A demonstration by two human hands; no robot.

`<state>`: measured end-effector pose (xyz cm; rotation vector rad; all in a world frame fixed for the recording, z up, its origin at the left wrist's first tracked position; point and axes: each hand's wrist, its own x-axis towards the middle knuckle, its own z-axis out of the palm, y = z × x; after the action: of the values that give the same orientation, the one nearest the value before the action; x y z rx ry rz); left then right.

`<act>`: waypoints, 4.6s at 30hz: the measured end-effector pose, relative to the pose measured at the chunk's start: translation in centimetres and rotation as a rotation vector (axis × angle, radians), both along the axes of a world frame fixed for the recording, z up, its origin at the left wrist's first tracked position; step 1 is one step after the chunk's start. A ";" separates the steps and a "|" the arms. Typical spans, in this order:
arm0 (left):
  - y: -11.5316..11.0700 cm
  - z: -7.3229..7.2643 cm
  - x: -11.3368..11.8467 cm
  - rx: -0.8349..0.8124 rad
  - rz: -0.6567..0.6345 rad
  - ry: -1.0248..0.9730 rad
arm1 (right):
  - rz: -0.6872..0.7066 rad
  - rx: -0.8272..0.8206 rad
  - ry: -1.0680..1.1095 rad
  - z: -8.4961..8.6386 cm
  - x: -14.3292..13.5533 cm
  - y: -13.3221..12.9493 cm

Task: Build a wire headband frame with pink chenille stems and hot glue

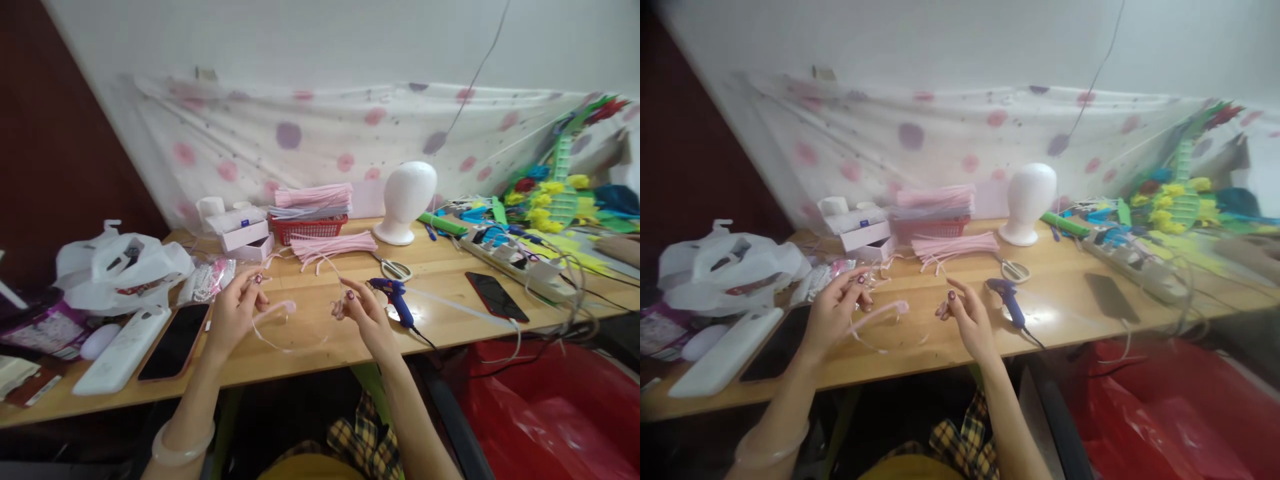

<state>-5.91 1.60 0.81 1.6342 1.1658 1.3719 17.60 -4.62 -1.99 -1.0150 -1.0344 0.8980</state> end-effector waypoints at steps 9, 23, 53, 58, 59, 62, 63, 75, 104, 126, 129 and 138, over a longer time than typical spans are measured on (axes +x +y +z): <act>-1.1 -2.0 3.2 -0.095 0.007 -0.236 | -0.374 0.049 0.026 -0.3 -0.9 1.2; -5.8 -1.1 5.8 0.023 0.204 -0.235 | -0.498 0.172 0.121 -0.4 -2.1 0.6; -6.0 -1.2 5.7 -0.088 0.073 -0.537 | -0.487 0.329 -0.068 -0.1 -1.5 -1.0; -6.9 -1.4 6.4 0.050 0.101 -0.577 | -0.692 0.367 -0.249 -0.4 -1.9 -1.3; -7.1 -1.5 6.7 0.087 0.103 -0.596 | -0.715 0.368 -0.249 -0.5 -1.9 -1.3; -7.6 -1.7 7.3 0.130 0.100 -0.615 | -0.765 0.346 -0.235 -0.7 -1.8 -1.4; -7.7 -1.6 7.4 0.102 0.098 -0.611 | -0.778 0.335 -0.244 -0.7 -1.7 -1.4; -5.6 -2.9 5.0 0.307 0.051 -0.110 | -0.531 0.331 -0.311 -1.8 0.1 -0.8; -2.5 -6.2 -3.8 0.093 0.136 0.444 | -0.573 0.073 -0.480 -3.5 3.7 -3.1; -1.7 0.8 3.1 0.196 -0.189 0.373 | -0.557 0.355 -0.745 1.9 0.5 -3.9; -1.5 2.6 5.2 0.204 -0.257 0.316 | -0.346 0.437 -0.977 4.0 -0.6 -3.0; -1.6 0.9 5.5 0.209 -0.266 0.260 | -0.180 0.427 -0.887 2.6 -0.6 -0.8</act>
<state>-0.46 0.04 1.74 2.0839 0.9255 1.1661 17.00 -5.44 0.63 -1.1239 -1.7420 0.0165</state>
